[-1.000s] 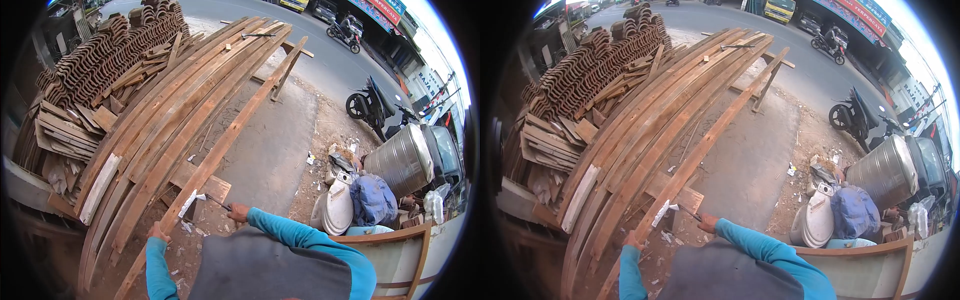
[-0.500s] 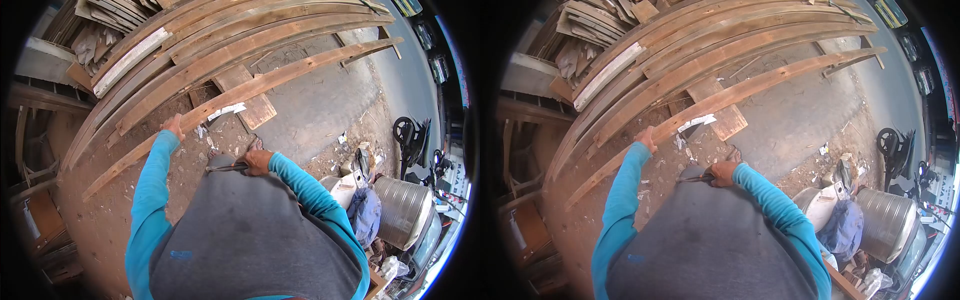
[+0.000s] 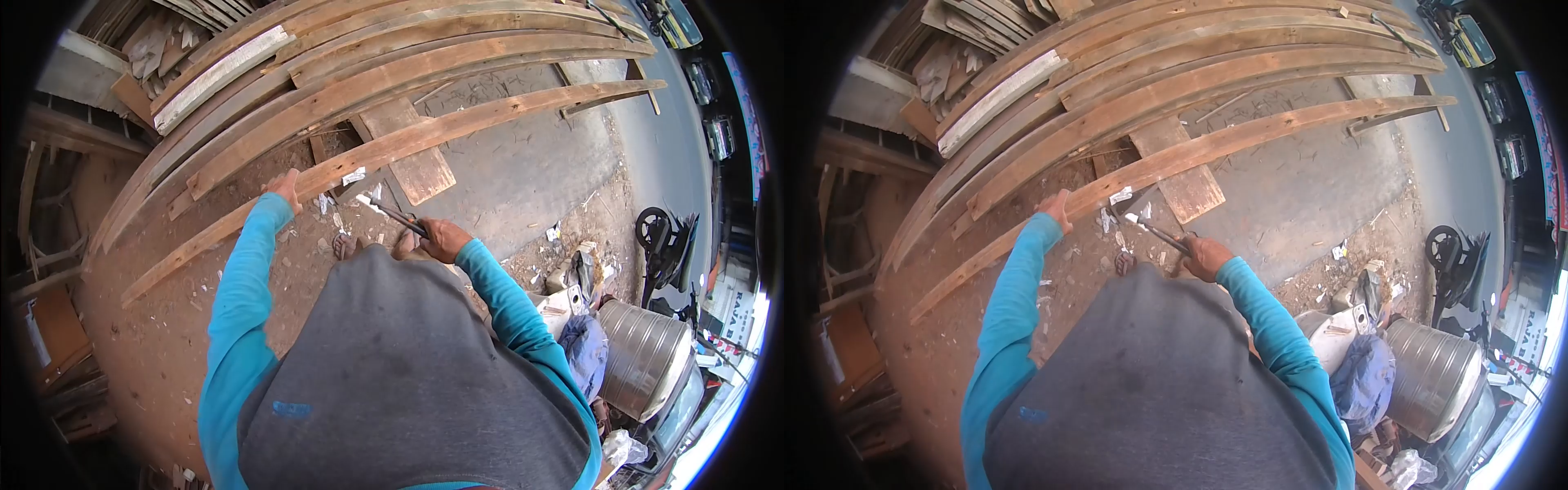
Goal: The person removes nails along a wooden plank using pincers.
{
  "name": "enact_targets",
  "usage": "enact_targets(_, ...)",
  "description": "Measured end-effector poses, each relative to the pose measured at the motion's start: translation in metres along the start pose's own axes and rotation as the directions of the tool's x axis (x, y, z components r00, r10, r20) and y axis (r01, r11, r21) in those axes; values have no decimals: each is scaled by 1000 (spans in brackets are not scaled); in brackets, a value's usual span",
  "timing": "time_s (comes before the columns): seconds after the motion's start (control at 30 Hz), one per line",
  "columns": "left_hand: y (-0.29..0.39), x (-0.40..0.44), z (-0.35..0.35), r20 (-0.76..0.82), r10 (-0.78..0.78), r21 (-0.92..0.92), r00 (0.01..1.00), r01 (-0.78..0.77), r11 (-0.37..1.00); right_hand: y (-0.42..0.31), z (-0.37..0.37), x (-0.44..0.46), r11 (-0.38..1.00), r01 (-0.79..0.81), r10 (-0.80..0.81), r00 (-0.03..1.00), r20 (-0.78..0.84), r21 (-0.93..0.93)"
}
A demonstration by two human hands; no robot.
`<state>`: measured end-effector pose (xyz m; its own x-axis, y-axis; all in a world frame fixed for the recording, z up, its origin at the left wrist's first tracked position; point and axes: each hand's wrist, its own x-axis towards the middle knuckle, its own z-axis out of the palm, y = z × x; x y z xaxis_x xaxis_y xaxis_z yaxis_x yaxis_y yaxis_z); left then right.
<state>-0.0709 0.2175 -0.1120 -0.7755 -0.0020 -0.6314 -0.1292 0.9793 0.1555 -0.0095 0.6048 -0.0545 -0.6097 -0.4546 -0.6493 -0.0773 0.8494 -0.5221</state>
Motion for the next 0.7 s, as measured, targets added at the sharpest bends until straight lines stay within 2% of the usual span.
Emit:
enact_targets(0.07, 1, 4, -4, 11, 13, 3, 1000, -13, 1000, -26, -13, -19, 986, 163, -167, 982, 90, 42)
enact_targets(0.1, 0, 5, -1, 30, 27, 11, 999, -27, 1000, -26, -12, -16, 986, 165, -168, 980, 102, 37)
enact_targets(0.17, -5, 7, 7, -4, 44, -1, 999, -44, 999, -27, -4, -7, 973, 154, -111, 965, -236, 171)
enact_targets(0.2, -7, 9, 7, -54, 70, -9, 996, -70, 997, -29, -4, -1, 973, 156, -113, 965, -237, 172)
enact_targets(0.27, -8, 9, 8, -63, 76, -19, 995, -78, 997, -38, -5, 14, 951, 79, 98, 841, -533, 299)
enact_targets(0.3, -7, 7, 8, -70, 83, -31, 994, -85, 996, -44, 0, 22, 953, 2, 182, 792, -582, 302)
enact_targets(0.33, -5, 6, 8, -71, 79, -33, 994, -81, 996, -40, 3, 23, 954, 5, 178, 794, -581, 299)
enact_targets(0.37, -3, 5, 5, -54, 59, -2, 997, -60, 998, -41, 0, 20, 994, 23, 23, 913, -408, 108)
enact_targets(0.4, -2, 6, 1, -37, 43, 32, 998, -42, 999, -45, -3, 17, 994, 82, -95, 977, -190, -76)
enact_targets(0.43, -2, 7, -2, -40, 49, 37, 998, -48, 998, -49, -4, 11, 982, 132, -131, 991, 12, -133)
enact_targets(0.47, -5, 7, -5, -16, 42, 36, 999, -41, 998, -51, 2, 11, 983, 132, -133, 991, 7, -130)
enact_targets(0.53, -6, 6, 0, 19, 31, 17, 999, -31, 999, -47, 18, 7, 969, 223, -207, 967, -149, 103)
enact_targets(0.57, -5, 6, 1, -18, 49, 16, 999, -49, 999, -56, 13, 3, 966, 152, -92, 958, -273, 207)
enact_targets(0.6, -6, 6, 2, -57, 66, 19, 996, -65, 998, -59, 9, 5, 967, 151, -95, 961, -259, 204)
enact_targets(0.63, -7, 6, 1, -53, 58, 14, 997, -58, 998, -62, 4, 10, 958, 105, 23, 899, -437, 267)
enact_targets(0.67, -6, 7, -1, -32, 58, 5, 998, -58, 998, -64, -2, 16, 939, 75, 149, 792, -592, 336)
enact_targets(0.7, -5, 7, -2, -11, 60, -3, 998, -60, 998, -68, -9, 19, 942, 63, 178, 737, -652, 329)
